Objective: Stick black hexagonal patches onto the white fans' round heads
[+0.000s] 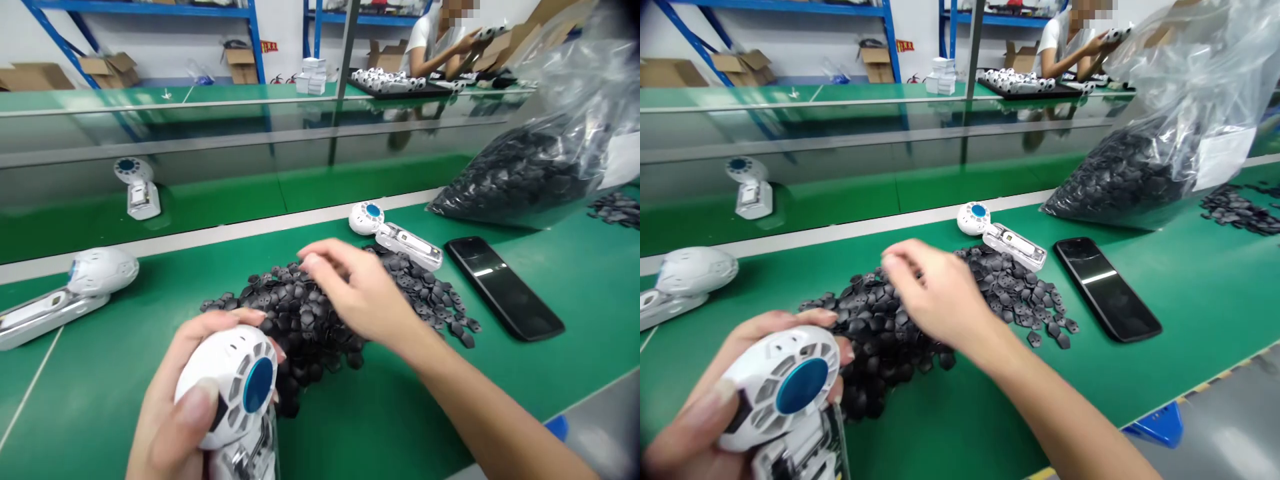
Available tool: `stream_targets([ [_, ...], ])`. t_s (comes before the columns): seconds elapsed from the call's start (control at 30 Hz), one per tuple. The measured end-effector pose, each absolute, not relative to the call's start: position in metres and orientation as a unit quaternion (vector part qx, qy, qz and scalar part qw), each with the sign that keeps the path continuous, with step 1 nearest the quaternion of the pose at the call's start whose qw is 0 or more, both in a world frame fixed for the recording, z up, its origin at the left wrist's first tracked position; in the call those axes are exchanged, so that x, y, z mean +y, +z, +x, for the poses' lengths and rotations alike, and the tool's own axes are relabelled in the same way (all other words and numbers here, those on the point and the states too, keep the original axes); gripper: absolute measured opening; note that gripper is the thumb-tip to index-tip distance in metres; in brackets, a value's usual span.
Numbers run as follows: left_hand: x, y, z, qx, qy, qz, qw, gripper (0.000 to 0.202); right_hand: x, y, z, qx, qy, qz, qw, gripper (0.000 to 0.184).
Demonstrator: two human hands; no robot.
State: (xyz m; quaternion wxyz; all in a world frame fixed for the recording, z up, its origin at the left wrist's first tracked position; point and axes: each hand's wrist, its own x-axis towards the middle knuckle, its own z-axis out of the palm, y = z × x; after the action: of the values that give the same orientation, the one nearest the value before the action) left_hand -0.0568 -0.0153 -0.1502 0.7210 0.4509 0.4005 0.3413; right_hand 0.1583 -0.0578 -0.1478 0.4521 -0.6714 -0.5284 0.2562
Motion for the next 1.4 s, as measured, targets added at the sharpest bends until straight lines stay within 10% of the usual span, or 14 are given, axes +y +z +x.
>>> stream_targets([
  [0.13, -0.012, -0.142, -0.044, 0.383, 0.303, 0.393, 0.779, 0.044, -0.046, -0.171, 0.189, -0.545, 0.095, -0.797, 0.242, 0.025],
  [0.4, -0.019, -0.145, -0.034, 0.416, 0.329, 0.333, 0.780, 0.028, -0.044, -0.184, 0.186, -0.581, 0.098, -0.780, 0.209, 0.011],
  [0.77, -0.013, -0.161, -0.036, 0.350, 0.307, 0.353, 0.811, 0.038, -0.059, -0.161, 0.127, -0.567, 0.279, -0.521, 0.574, 0.020],
  [1.4, -0.009, -0.167, -0.041, 0.353, 0.362, 0.453, 0.734, 0.027, -0.062, -0.165, 0.116, -0.695, 0.134, -0.441, 0.551, 0.023],
])
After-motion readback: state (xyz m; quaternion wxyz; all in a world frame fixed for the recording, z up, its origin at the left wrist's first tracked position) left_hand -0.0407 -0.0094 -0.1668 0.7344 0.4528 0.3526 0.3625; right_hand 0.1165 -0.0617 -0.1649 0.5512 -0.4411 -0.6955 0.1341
